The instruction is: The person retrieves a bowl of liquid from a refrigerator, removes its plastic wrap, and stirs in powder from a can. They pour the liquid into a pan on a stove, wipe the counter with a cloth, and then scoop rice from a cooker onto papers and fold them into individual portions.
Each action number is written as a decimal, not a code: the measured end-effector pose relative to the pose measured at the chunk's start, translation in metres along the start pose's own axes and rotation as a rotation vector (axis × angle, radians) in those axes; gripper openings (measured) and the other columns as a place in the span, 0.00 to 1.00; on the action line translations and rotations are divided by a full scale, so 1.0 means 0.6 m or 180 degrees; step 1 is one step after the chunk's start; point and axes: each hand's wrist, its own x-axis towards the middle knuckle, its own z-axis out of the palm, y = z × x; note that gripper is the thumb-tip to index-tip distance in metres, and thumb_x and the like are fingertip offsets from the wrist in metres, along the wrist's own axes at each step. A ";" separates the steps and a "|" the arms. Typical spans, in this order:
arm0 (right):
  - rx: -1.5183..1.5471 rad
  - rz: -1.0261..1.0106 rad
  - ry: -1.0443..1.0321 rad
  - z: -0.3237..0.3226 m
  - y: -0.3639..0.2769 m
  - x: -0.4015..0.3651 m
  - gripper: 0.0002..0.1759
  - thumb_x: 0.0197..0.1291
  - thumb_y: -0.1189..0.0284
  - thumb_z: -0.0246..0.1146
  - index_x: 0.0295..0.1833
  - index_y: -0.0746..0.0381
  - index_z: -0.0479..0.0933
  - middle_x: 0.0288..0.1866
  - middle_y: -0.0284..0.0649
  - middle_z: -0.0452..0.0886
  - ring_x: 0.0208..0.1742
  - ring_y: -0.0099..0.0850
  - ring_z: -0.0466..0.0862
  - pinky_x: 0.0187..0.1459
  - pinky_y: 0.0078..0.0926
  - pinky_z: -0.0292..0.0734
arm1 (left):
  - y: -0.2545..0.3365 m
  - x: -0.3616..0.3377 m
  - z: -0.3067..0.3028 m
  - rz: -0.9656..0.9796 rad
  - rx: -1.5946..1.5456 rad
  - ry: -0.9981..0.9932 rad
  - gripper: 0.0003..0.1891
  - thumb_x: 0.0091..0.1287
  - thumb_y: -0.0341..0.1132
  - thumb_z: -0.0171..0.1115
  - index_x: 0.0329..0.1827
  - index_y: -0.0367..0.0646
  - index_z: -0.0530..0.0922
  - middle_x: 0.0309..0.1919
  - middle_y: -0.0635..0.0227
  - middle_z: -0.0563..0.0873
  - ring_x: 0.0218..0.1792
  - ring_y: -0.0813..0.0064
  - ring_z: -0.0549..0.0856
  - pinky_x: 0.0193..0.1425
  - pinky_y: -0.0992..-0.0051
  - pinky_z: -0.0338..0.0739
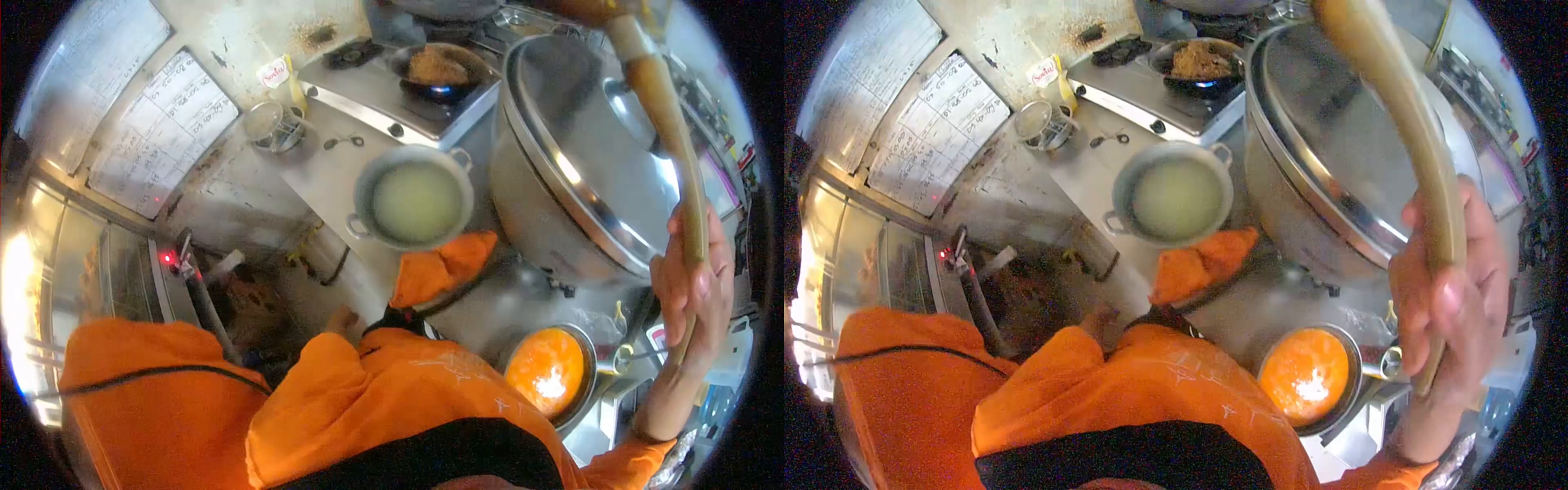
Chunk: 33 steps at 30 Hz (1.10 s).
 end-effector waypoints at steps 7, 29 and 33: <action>0.0041 0.0621 0.0274 0.151 0.015 0.112 0.33 0.42 0.52 0.69 0.40 0.69 0.65 0.09 0.29 0.65 0.03 0.15 0.59 0.04 0.09 0.53 | -0.147 0.067 -0.043 -0.0240 0.0114 -0.0548 0.15 0.62 0.39 0.49 0.41 0.38 0.80 0.43 0.52 0.82 0.43 0.54 0.81 0.47 0.61 0.75; -0.0396 0.1223 -0.0445 0.713 0.490 0.713 0.13 0.58 0.66 0.61 0.30 0.65 0.72 0.23 0.36 0.77 0.22 0.22 0.74 0.27 0.21 0.69 | -0.293 0.113 -0.296 -0.0621 -0.2481 0.1088 0.17 0.64 0.43 0.53 0.44 0.35 0.76 0.38 0.50 0.81 0.39 0.52 0.81 0.44 0.60 0.74; -0.0595 0.1189 -0.0175 0.761 0.581 0.790 0.13 0.58 0.67 0.61 0.29 0.66 0.72 0.21 0.37 0.77 0.21 0.23 0.75 0.26 0.22 0.69 | -0.281 0.067 -0.506 -0.0344 -0.3587 0.2056 0.15 0.68 0.39 0.50 0.41 0.34 0.76 0.30 0.55 0.80 0.33 0.59 0.81 0.38 0.66 0.74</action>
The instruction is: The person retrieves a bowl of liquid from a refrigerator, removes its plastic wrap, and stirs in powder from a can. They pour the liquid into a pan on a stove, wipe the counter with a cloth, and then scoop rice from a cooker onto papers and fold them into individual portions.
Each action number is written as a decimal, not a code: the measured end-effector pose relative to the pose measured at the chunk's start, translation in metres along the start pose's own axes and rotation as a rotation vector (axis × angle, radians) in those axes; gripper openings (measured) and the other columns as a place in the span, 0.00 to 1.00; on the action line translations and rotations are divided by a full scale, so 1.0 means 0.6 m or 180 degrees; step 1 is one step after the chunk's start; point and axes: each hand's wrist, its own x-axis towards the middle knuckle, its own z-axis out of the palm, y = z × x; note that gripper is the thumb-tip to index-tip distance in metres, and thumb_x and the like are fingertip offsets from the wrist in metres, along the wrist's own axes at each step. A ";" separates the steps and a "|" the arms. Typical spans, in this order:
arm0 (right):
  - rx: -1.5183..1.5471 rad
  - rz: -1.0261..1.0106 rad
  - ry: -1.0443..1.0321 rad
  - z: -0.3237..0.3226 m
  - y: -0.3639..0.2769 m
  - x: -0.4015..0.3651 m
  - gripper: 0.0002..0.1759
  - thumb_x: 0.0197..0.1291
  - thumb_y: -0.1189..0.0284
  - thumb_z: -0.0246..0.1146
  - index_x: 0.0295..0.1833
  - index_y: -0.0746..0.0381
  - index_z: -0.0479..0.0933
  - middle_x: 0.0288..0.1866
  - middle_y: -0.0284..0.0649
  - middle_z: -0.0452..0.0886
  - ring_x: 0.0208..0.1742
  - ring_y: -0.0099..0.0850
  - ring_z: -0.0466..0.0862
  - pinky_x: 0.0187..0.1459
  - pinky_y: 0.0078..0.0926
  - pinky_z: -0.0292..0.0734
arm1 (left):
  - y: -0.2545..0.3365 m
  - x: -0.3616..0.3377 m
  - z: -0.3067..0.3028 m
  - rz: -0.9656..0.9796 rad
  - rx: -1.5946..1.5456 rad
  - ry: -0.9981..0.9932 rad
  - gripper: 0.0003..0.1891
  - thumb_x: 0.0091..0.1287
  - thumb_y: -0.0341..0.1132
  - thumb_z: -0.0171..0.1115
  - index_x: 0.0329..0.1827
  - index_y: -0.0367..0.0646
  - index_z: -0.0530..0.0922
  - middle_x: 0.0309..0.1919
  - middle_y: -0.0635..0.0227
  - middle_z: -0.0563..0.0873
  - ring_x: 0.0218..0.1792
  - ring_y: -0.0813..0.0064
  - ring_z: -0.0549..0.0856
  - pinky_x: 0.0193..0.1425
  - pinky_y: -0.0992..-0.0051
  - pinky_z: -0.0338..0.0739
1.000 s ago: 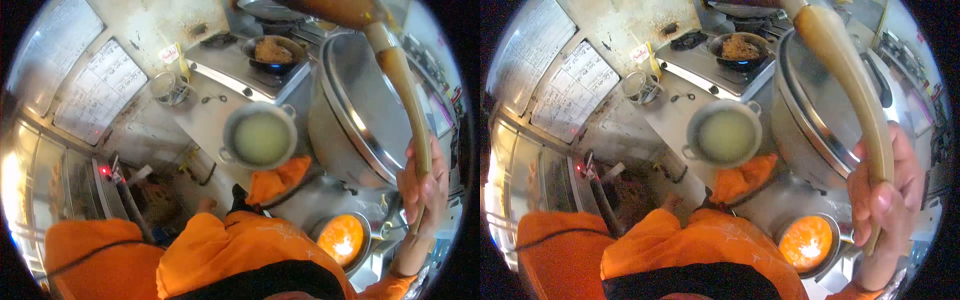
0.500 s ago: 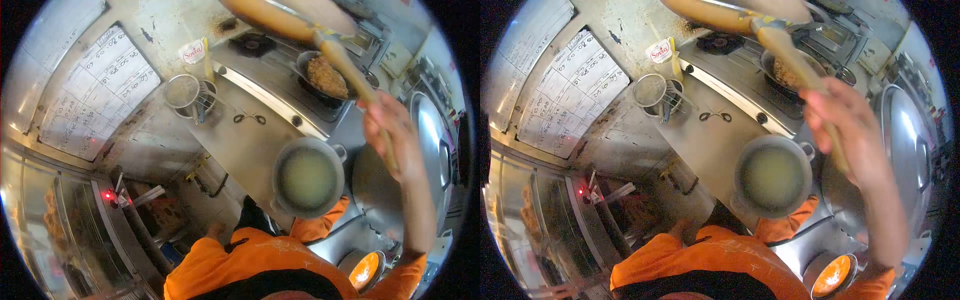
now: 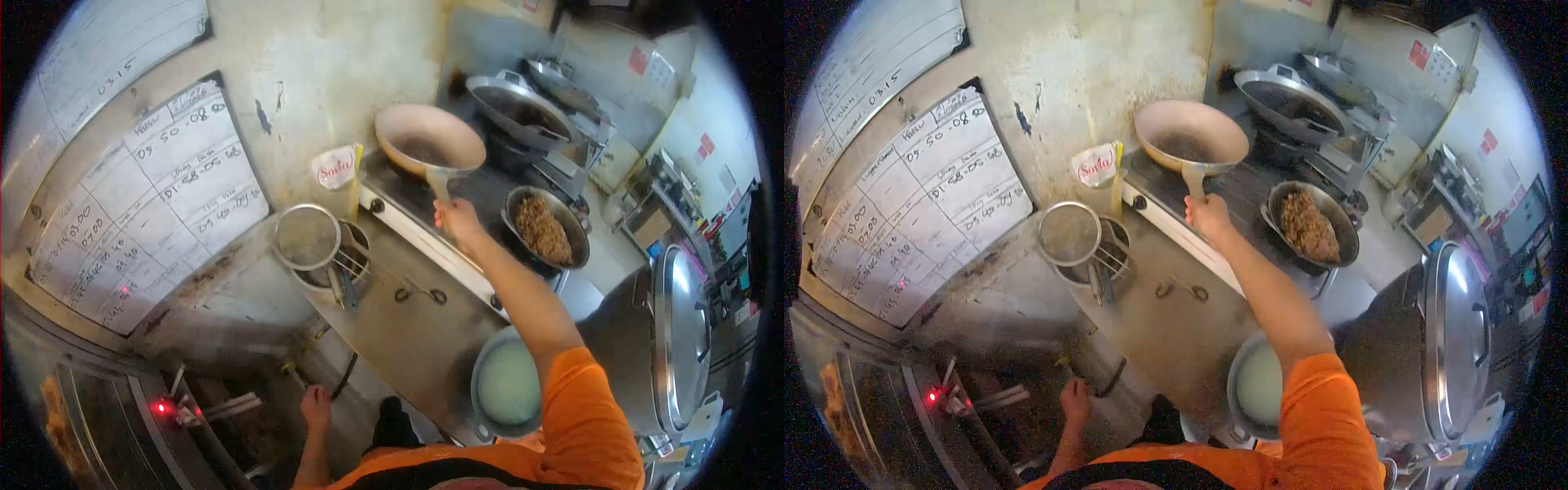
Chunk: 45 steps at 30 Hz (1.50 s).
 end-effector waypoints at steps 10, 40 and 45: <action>-0.0021 0.0239 0.0288 0.052 0.030 0.081 0.13 0.58 0.68 0.60 0.32 0.70 0.71 0.23 0.39 0.77 0.20 0.25 0.77 0.24 0.23 0.71 | 0.445 0.320 0.117 0.2952 -0.0138 -0.0147 0.12 0.65 0.34 0.52 0.46 0.33 0.73 0.37 0.48 0.78 0.41 0.49 0.78 0.45 0.62 0.72; -0.1615 -0.1345 0.0408 -0.196 -0.137 -0.274 0.28 0.59 0.72 0.56 0.64 0.66 0.60 0.50 0.47 0.76 0.43 0.32 0.79 0.49 0.29 0.72 | 0.478 0.603 0.335 -0.0467 -0.0949 -0.1035 0.25 0.66 0.46 0.46 0.35 0.25 0.75 0.20 0.49 0.79 0.18 0.61 0.82 0.18 0.64 0.78; -0.1719 -0.1240 0.0730 -0.226 -0.130 -0.323 0.25 0.58 0.73 0.56 0.62 0.67 0.63 0.47 0.46 0.77 0.40 0.30 0.79 0.46 0.28 0.73 | 0.515 0.625 0.246 0.1842 0.1187 -0.0763 0.18 0.62 0.44 0.54 0.35 0.34 0.75 0.26 0.51 0.81 0.26 0.54 0.82 0.29 0.60 0.77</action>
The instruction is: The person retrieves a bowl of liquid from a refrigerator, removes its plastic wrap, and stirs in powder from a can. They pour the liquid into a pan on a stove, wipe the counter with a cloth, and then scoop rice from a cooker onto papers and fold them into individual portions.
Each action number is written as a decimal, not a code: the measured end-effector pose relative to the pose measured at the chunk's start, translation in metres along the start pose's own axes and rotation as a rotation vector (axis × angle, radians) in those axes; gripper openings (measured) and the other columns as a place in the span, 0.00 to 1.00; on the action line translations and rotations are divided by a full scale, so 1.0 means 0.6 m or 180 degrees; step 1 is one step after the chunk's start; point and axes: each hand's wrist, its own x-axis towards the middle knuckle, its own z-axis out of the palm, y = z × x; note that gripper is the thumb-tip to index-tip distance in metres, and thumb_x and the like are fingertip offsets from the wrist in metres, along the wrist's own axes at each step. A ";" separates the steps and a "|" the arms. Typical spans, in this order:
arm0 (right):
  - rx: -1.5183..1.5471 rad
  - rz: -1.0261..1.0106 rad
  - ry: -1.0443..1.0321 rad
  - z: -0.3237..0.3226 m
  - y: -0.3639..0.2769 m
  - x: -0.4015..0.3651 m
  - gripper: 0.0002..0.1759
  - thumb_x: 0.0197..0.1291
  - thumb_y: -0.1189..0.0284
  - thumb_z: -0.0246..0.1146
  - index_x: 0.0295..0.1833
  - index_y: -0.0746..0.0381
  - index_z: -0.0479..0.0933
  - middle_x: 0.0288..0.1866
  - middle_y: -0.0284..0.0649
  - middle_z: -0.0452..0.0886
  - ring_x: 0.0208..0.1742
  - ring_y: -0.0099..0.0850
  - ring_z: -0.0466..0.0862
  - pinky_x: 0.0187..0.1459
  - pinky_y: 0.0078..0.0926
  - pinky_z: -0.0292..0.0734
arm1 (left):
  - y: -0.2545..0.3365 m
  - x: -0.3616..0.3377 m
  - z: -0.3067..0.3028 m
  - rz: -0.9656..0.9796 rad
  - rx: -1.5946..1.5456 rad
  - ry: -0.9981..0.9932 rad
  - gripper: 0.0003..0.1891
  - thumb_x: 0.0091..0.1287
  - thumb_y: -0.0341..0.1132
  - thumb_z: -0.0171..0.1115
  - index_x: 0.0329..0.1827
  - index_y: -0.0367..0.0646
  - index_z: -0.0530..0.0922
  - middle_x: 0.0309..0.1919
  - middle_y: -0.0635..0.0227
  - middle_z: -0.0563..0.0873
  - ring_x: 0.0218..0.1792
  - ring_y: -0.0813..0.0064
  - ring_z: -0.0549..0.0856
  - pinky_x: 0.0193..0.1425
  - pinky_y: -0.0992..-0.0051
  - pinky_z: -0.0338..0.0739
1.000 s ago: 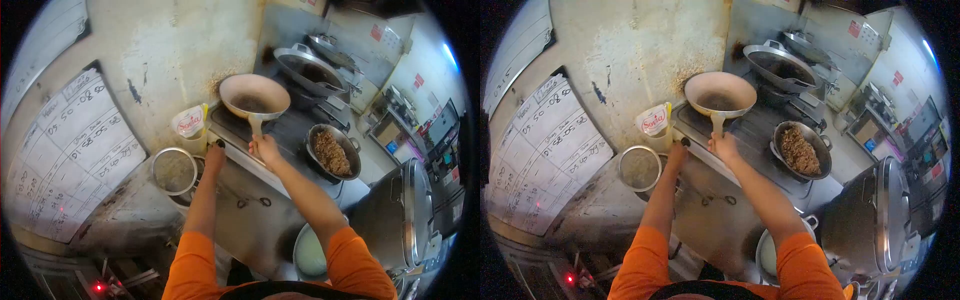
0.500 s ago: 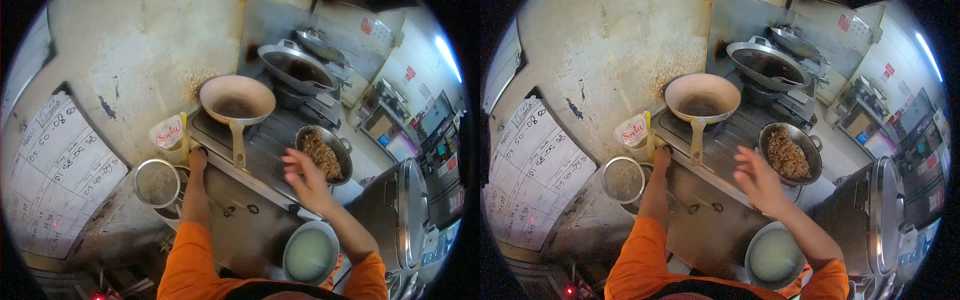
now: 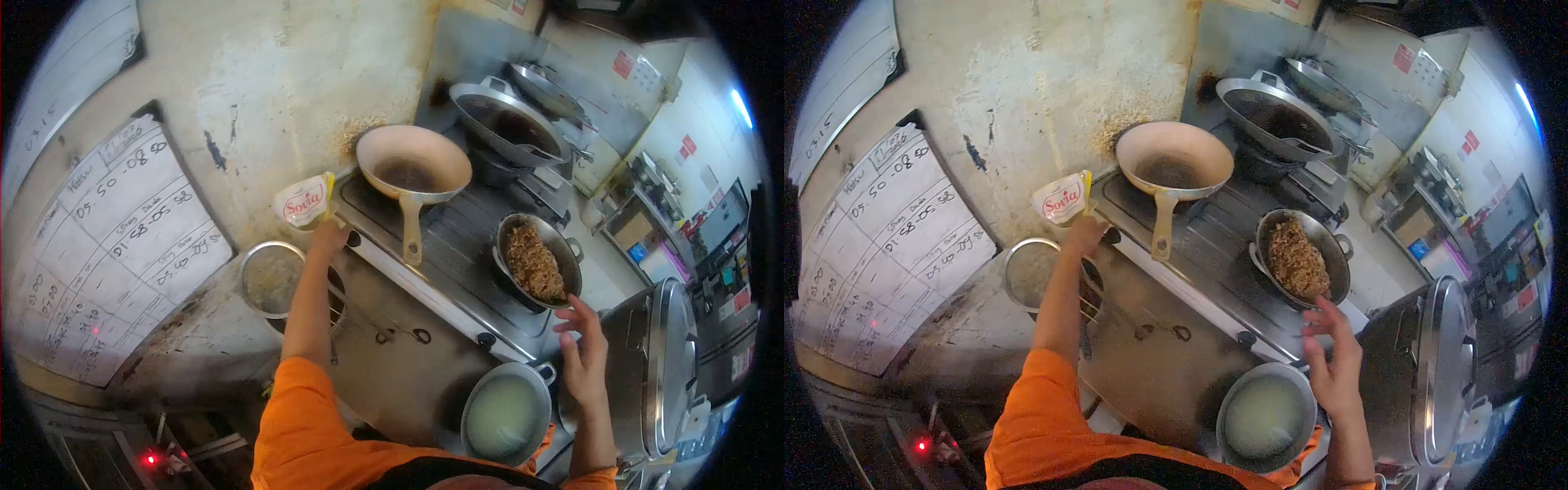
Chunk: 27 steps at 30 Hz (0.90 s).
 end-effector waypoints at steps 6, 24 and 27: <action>-0.0299 0.0355 0.0400 -0.028 0.000 -0.054 0.22 0.58 0.72 0.56 0.58 0.67 0.67 0.43 0.45 0.78 0.37 0.29 0.78 0.43 0.26 0.73 | 0.124 -0.068 -0.213 0.0661 0.1217 0.2066 0.16 0.53 0.36 0.62 0.44 0.42 0.73 0.36 0.54 0.81 0.40 0.55 0.80 0.42 0.60 0.75; -0.0733 0.0693 0.0660 -0.067 0.039 -0.158 0.19 0.61 0.70 0.55 0.56 0.67 0.70 0.43 0.46 0.78 0.42 0.32 0.79 0.45 0.27 0.72 | 0.144 -0.009 -0.356 0.1555 0.1047 0.1974 0.10 0.58 0.37 0.54 0.26 0.40 0.75 0.26 0.50 0.79 0.31 0.49 0.79 0.35 0.58 0.72; -0.0742 0.0332 0.0648 -0.059 0.050 -0.154 0.18 0.57 0.76 0.57 0.54 0.67 0.70 0.41 0.47 0.79 0.36 0.32 0.81 0.41 0.27 0.74 | 0.214 -0.040 -0.399 0.1753 0.0773 0.2259 0.11 0.58 0.37 0.57 0.24 0.38 0.73 0.21 0.50 0.77 0.27 0.47 0.76 0.31 0.61 0.71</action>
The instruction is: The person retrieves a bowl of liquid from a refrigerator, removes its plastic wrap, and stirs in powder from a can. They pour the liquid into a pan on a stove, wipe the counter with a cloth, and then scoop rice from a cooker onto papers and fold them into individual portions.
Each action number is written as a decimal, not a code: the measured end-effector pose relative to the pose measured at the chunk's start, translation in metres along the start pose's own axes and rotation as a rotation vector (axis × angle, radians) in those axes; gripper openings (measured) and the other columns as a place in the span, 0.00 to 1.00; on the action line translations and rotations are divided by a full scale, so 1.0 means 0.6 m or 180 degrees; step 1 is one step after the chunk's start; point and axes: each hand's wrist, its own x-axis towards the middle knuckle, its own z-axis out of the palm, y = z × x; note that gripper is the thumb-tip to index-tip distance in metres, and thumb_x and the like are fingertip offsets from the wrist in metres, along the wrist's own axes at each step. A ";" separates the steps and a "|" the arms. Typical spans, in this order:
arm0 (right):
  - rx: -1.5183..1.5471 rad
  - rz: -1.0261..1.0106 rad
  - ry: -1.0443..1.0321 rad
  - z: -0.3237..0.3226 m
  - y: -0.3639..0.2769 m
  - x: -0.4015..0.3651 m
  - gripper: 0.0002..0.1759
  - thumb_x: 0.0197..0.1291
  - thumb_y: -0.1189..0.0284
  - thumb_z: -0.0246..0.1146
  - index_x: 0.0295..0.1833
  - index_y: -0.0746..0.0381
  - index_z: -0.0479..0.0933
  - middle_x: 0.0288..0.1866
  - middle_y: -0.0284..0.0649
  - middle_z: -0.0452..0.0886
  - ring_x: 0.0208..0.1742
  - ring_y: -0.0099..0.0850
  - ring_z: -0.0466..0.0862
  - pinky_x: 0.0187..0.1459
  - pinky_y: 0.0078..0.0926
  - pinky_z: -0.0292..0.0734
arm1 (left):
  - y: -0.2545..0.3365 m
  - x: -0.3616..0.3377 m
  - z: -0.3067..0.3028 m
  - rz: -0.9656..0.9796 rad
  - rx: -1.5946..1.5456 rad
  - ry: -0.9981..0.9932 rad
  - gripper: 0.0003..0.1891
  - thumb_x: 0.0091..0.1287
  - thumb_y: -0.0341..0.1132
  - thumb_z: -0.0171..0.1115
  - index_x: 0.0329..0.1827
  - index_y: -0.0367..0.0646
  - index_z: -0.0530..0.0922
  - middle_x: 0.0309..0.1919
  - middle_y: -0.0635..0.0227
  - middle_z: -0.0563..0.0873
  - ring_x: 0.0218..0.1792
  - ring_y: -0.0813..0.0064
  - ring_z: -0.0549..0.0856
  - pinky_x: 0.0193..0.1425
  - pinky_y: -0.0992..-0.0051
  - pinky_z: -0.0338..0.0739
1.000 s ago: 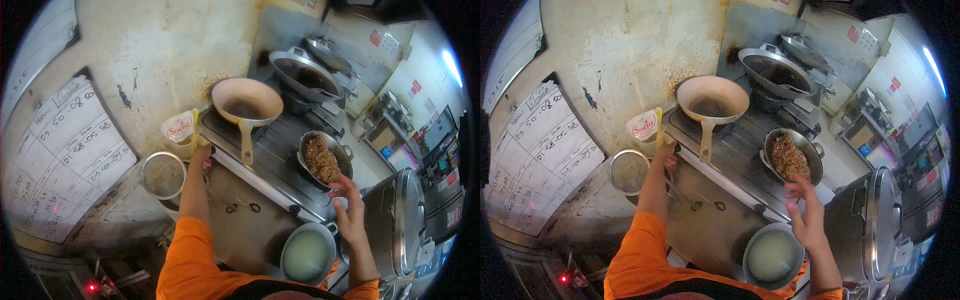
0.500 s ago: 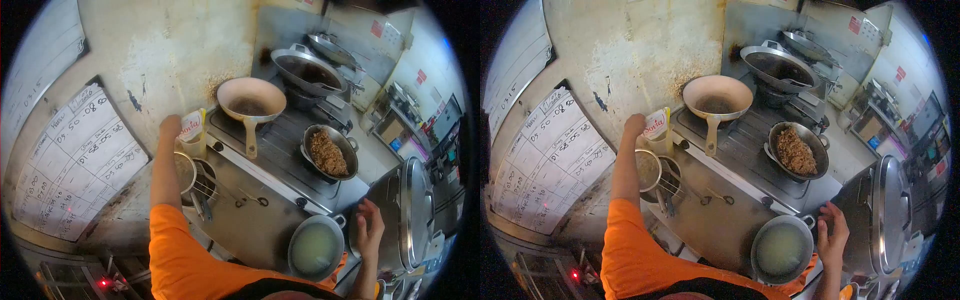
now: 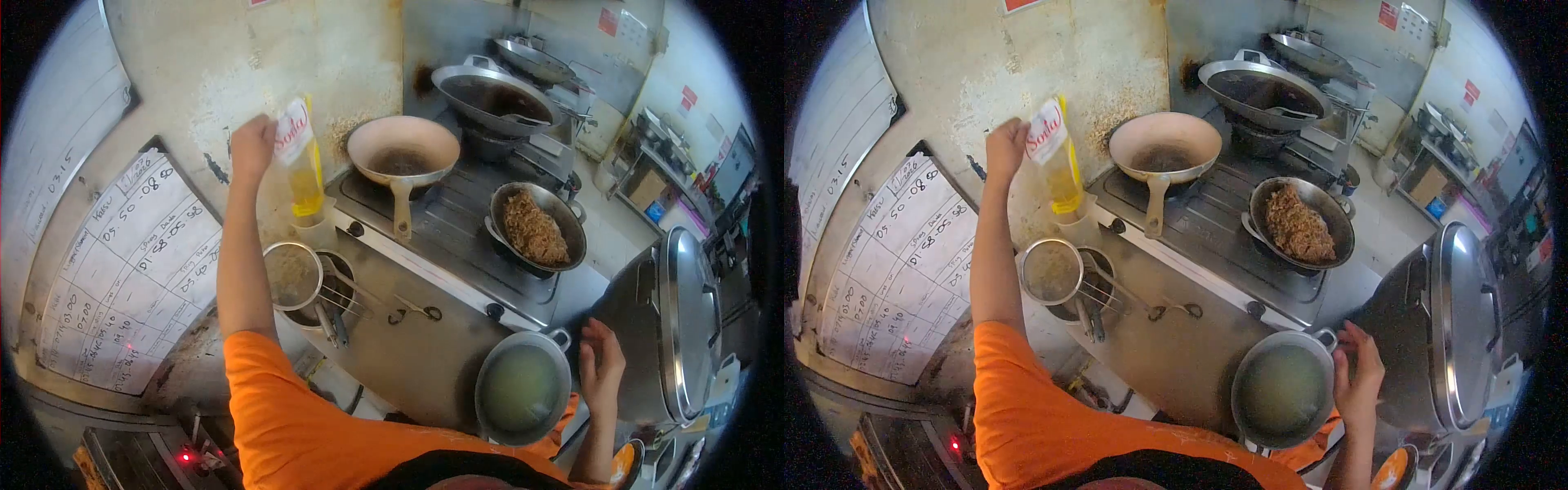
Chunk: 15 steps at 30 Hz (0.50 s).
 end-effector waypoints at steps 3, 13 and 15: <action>0.0075 -0.0170 -0.0261 0.012 -0.018 0.013 0.19 0.53 0.78 0.59 0.53 0.66 0.71 0.40 0.48 0.79 0.38 0.37 0.80 0.43 0.31 0.73 | 0.069 0.040 -0.047 -0.0139 -0.0232 0.0278 0.12 0.60 0.37 0.57 0.24 0.37 0.73 0.18 0.53 0.77 0.23 0.54 0.79 0.28 0.66 0.72; 0.1053 -0.1801 -0.0183 0.166 -0.144 0.135 0.40 0.48 0.64 0.67 0.65 0.65 0.58 0.60 0.53 0.66 0.58 0.49 0.68 0.58 0.43 0.63 | 0.357 0.016 -0.147 -0.0909 -0.3526 0.0219 0.11 0.67 0.33 0.51 0.36 0.31 0.73 0.28 0.57 0.82 0.29 0.70 0.85 0.37 0.75 0.82; 0.1145 -0.1513 0.0080 0.186 -0.178 0.149 0.49 0.44 0.59 0.70 0.68 0.64 0.52 0.66 0.53 0.60 0.64 0.49 0.64 0.62 0.46 0.59 | 0.417 -0.011 -0.156 -0.0909 -0.3709 0.0184 0.11 0.67 0.33 0.50 0.37 0.31 0.72 0.30 0.55 0.82 0.31 0.68 0.85 0.38 0.74 0.82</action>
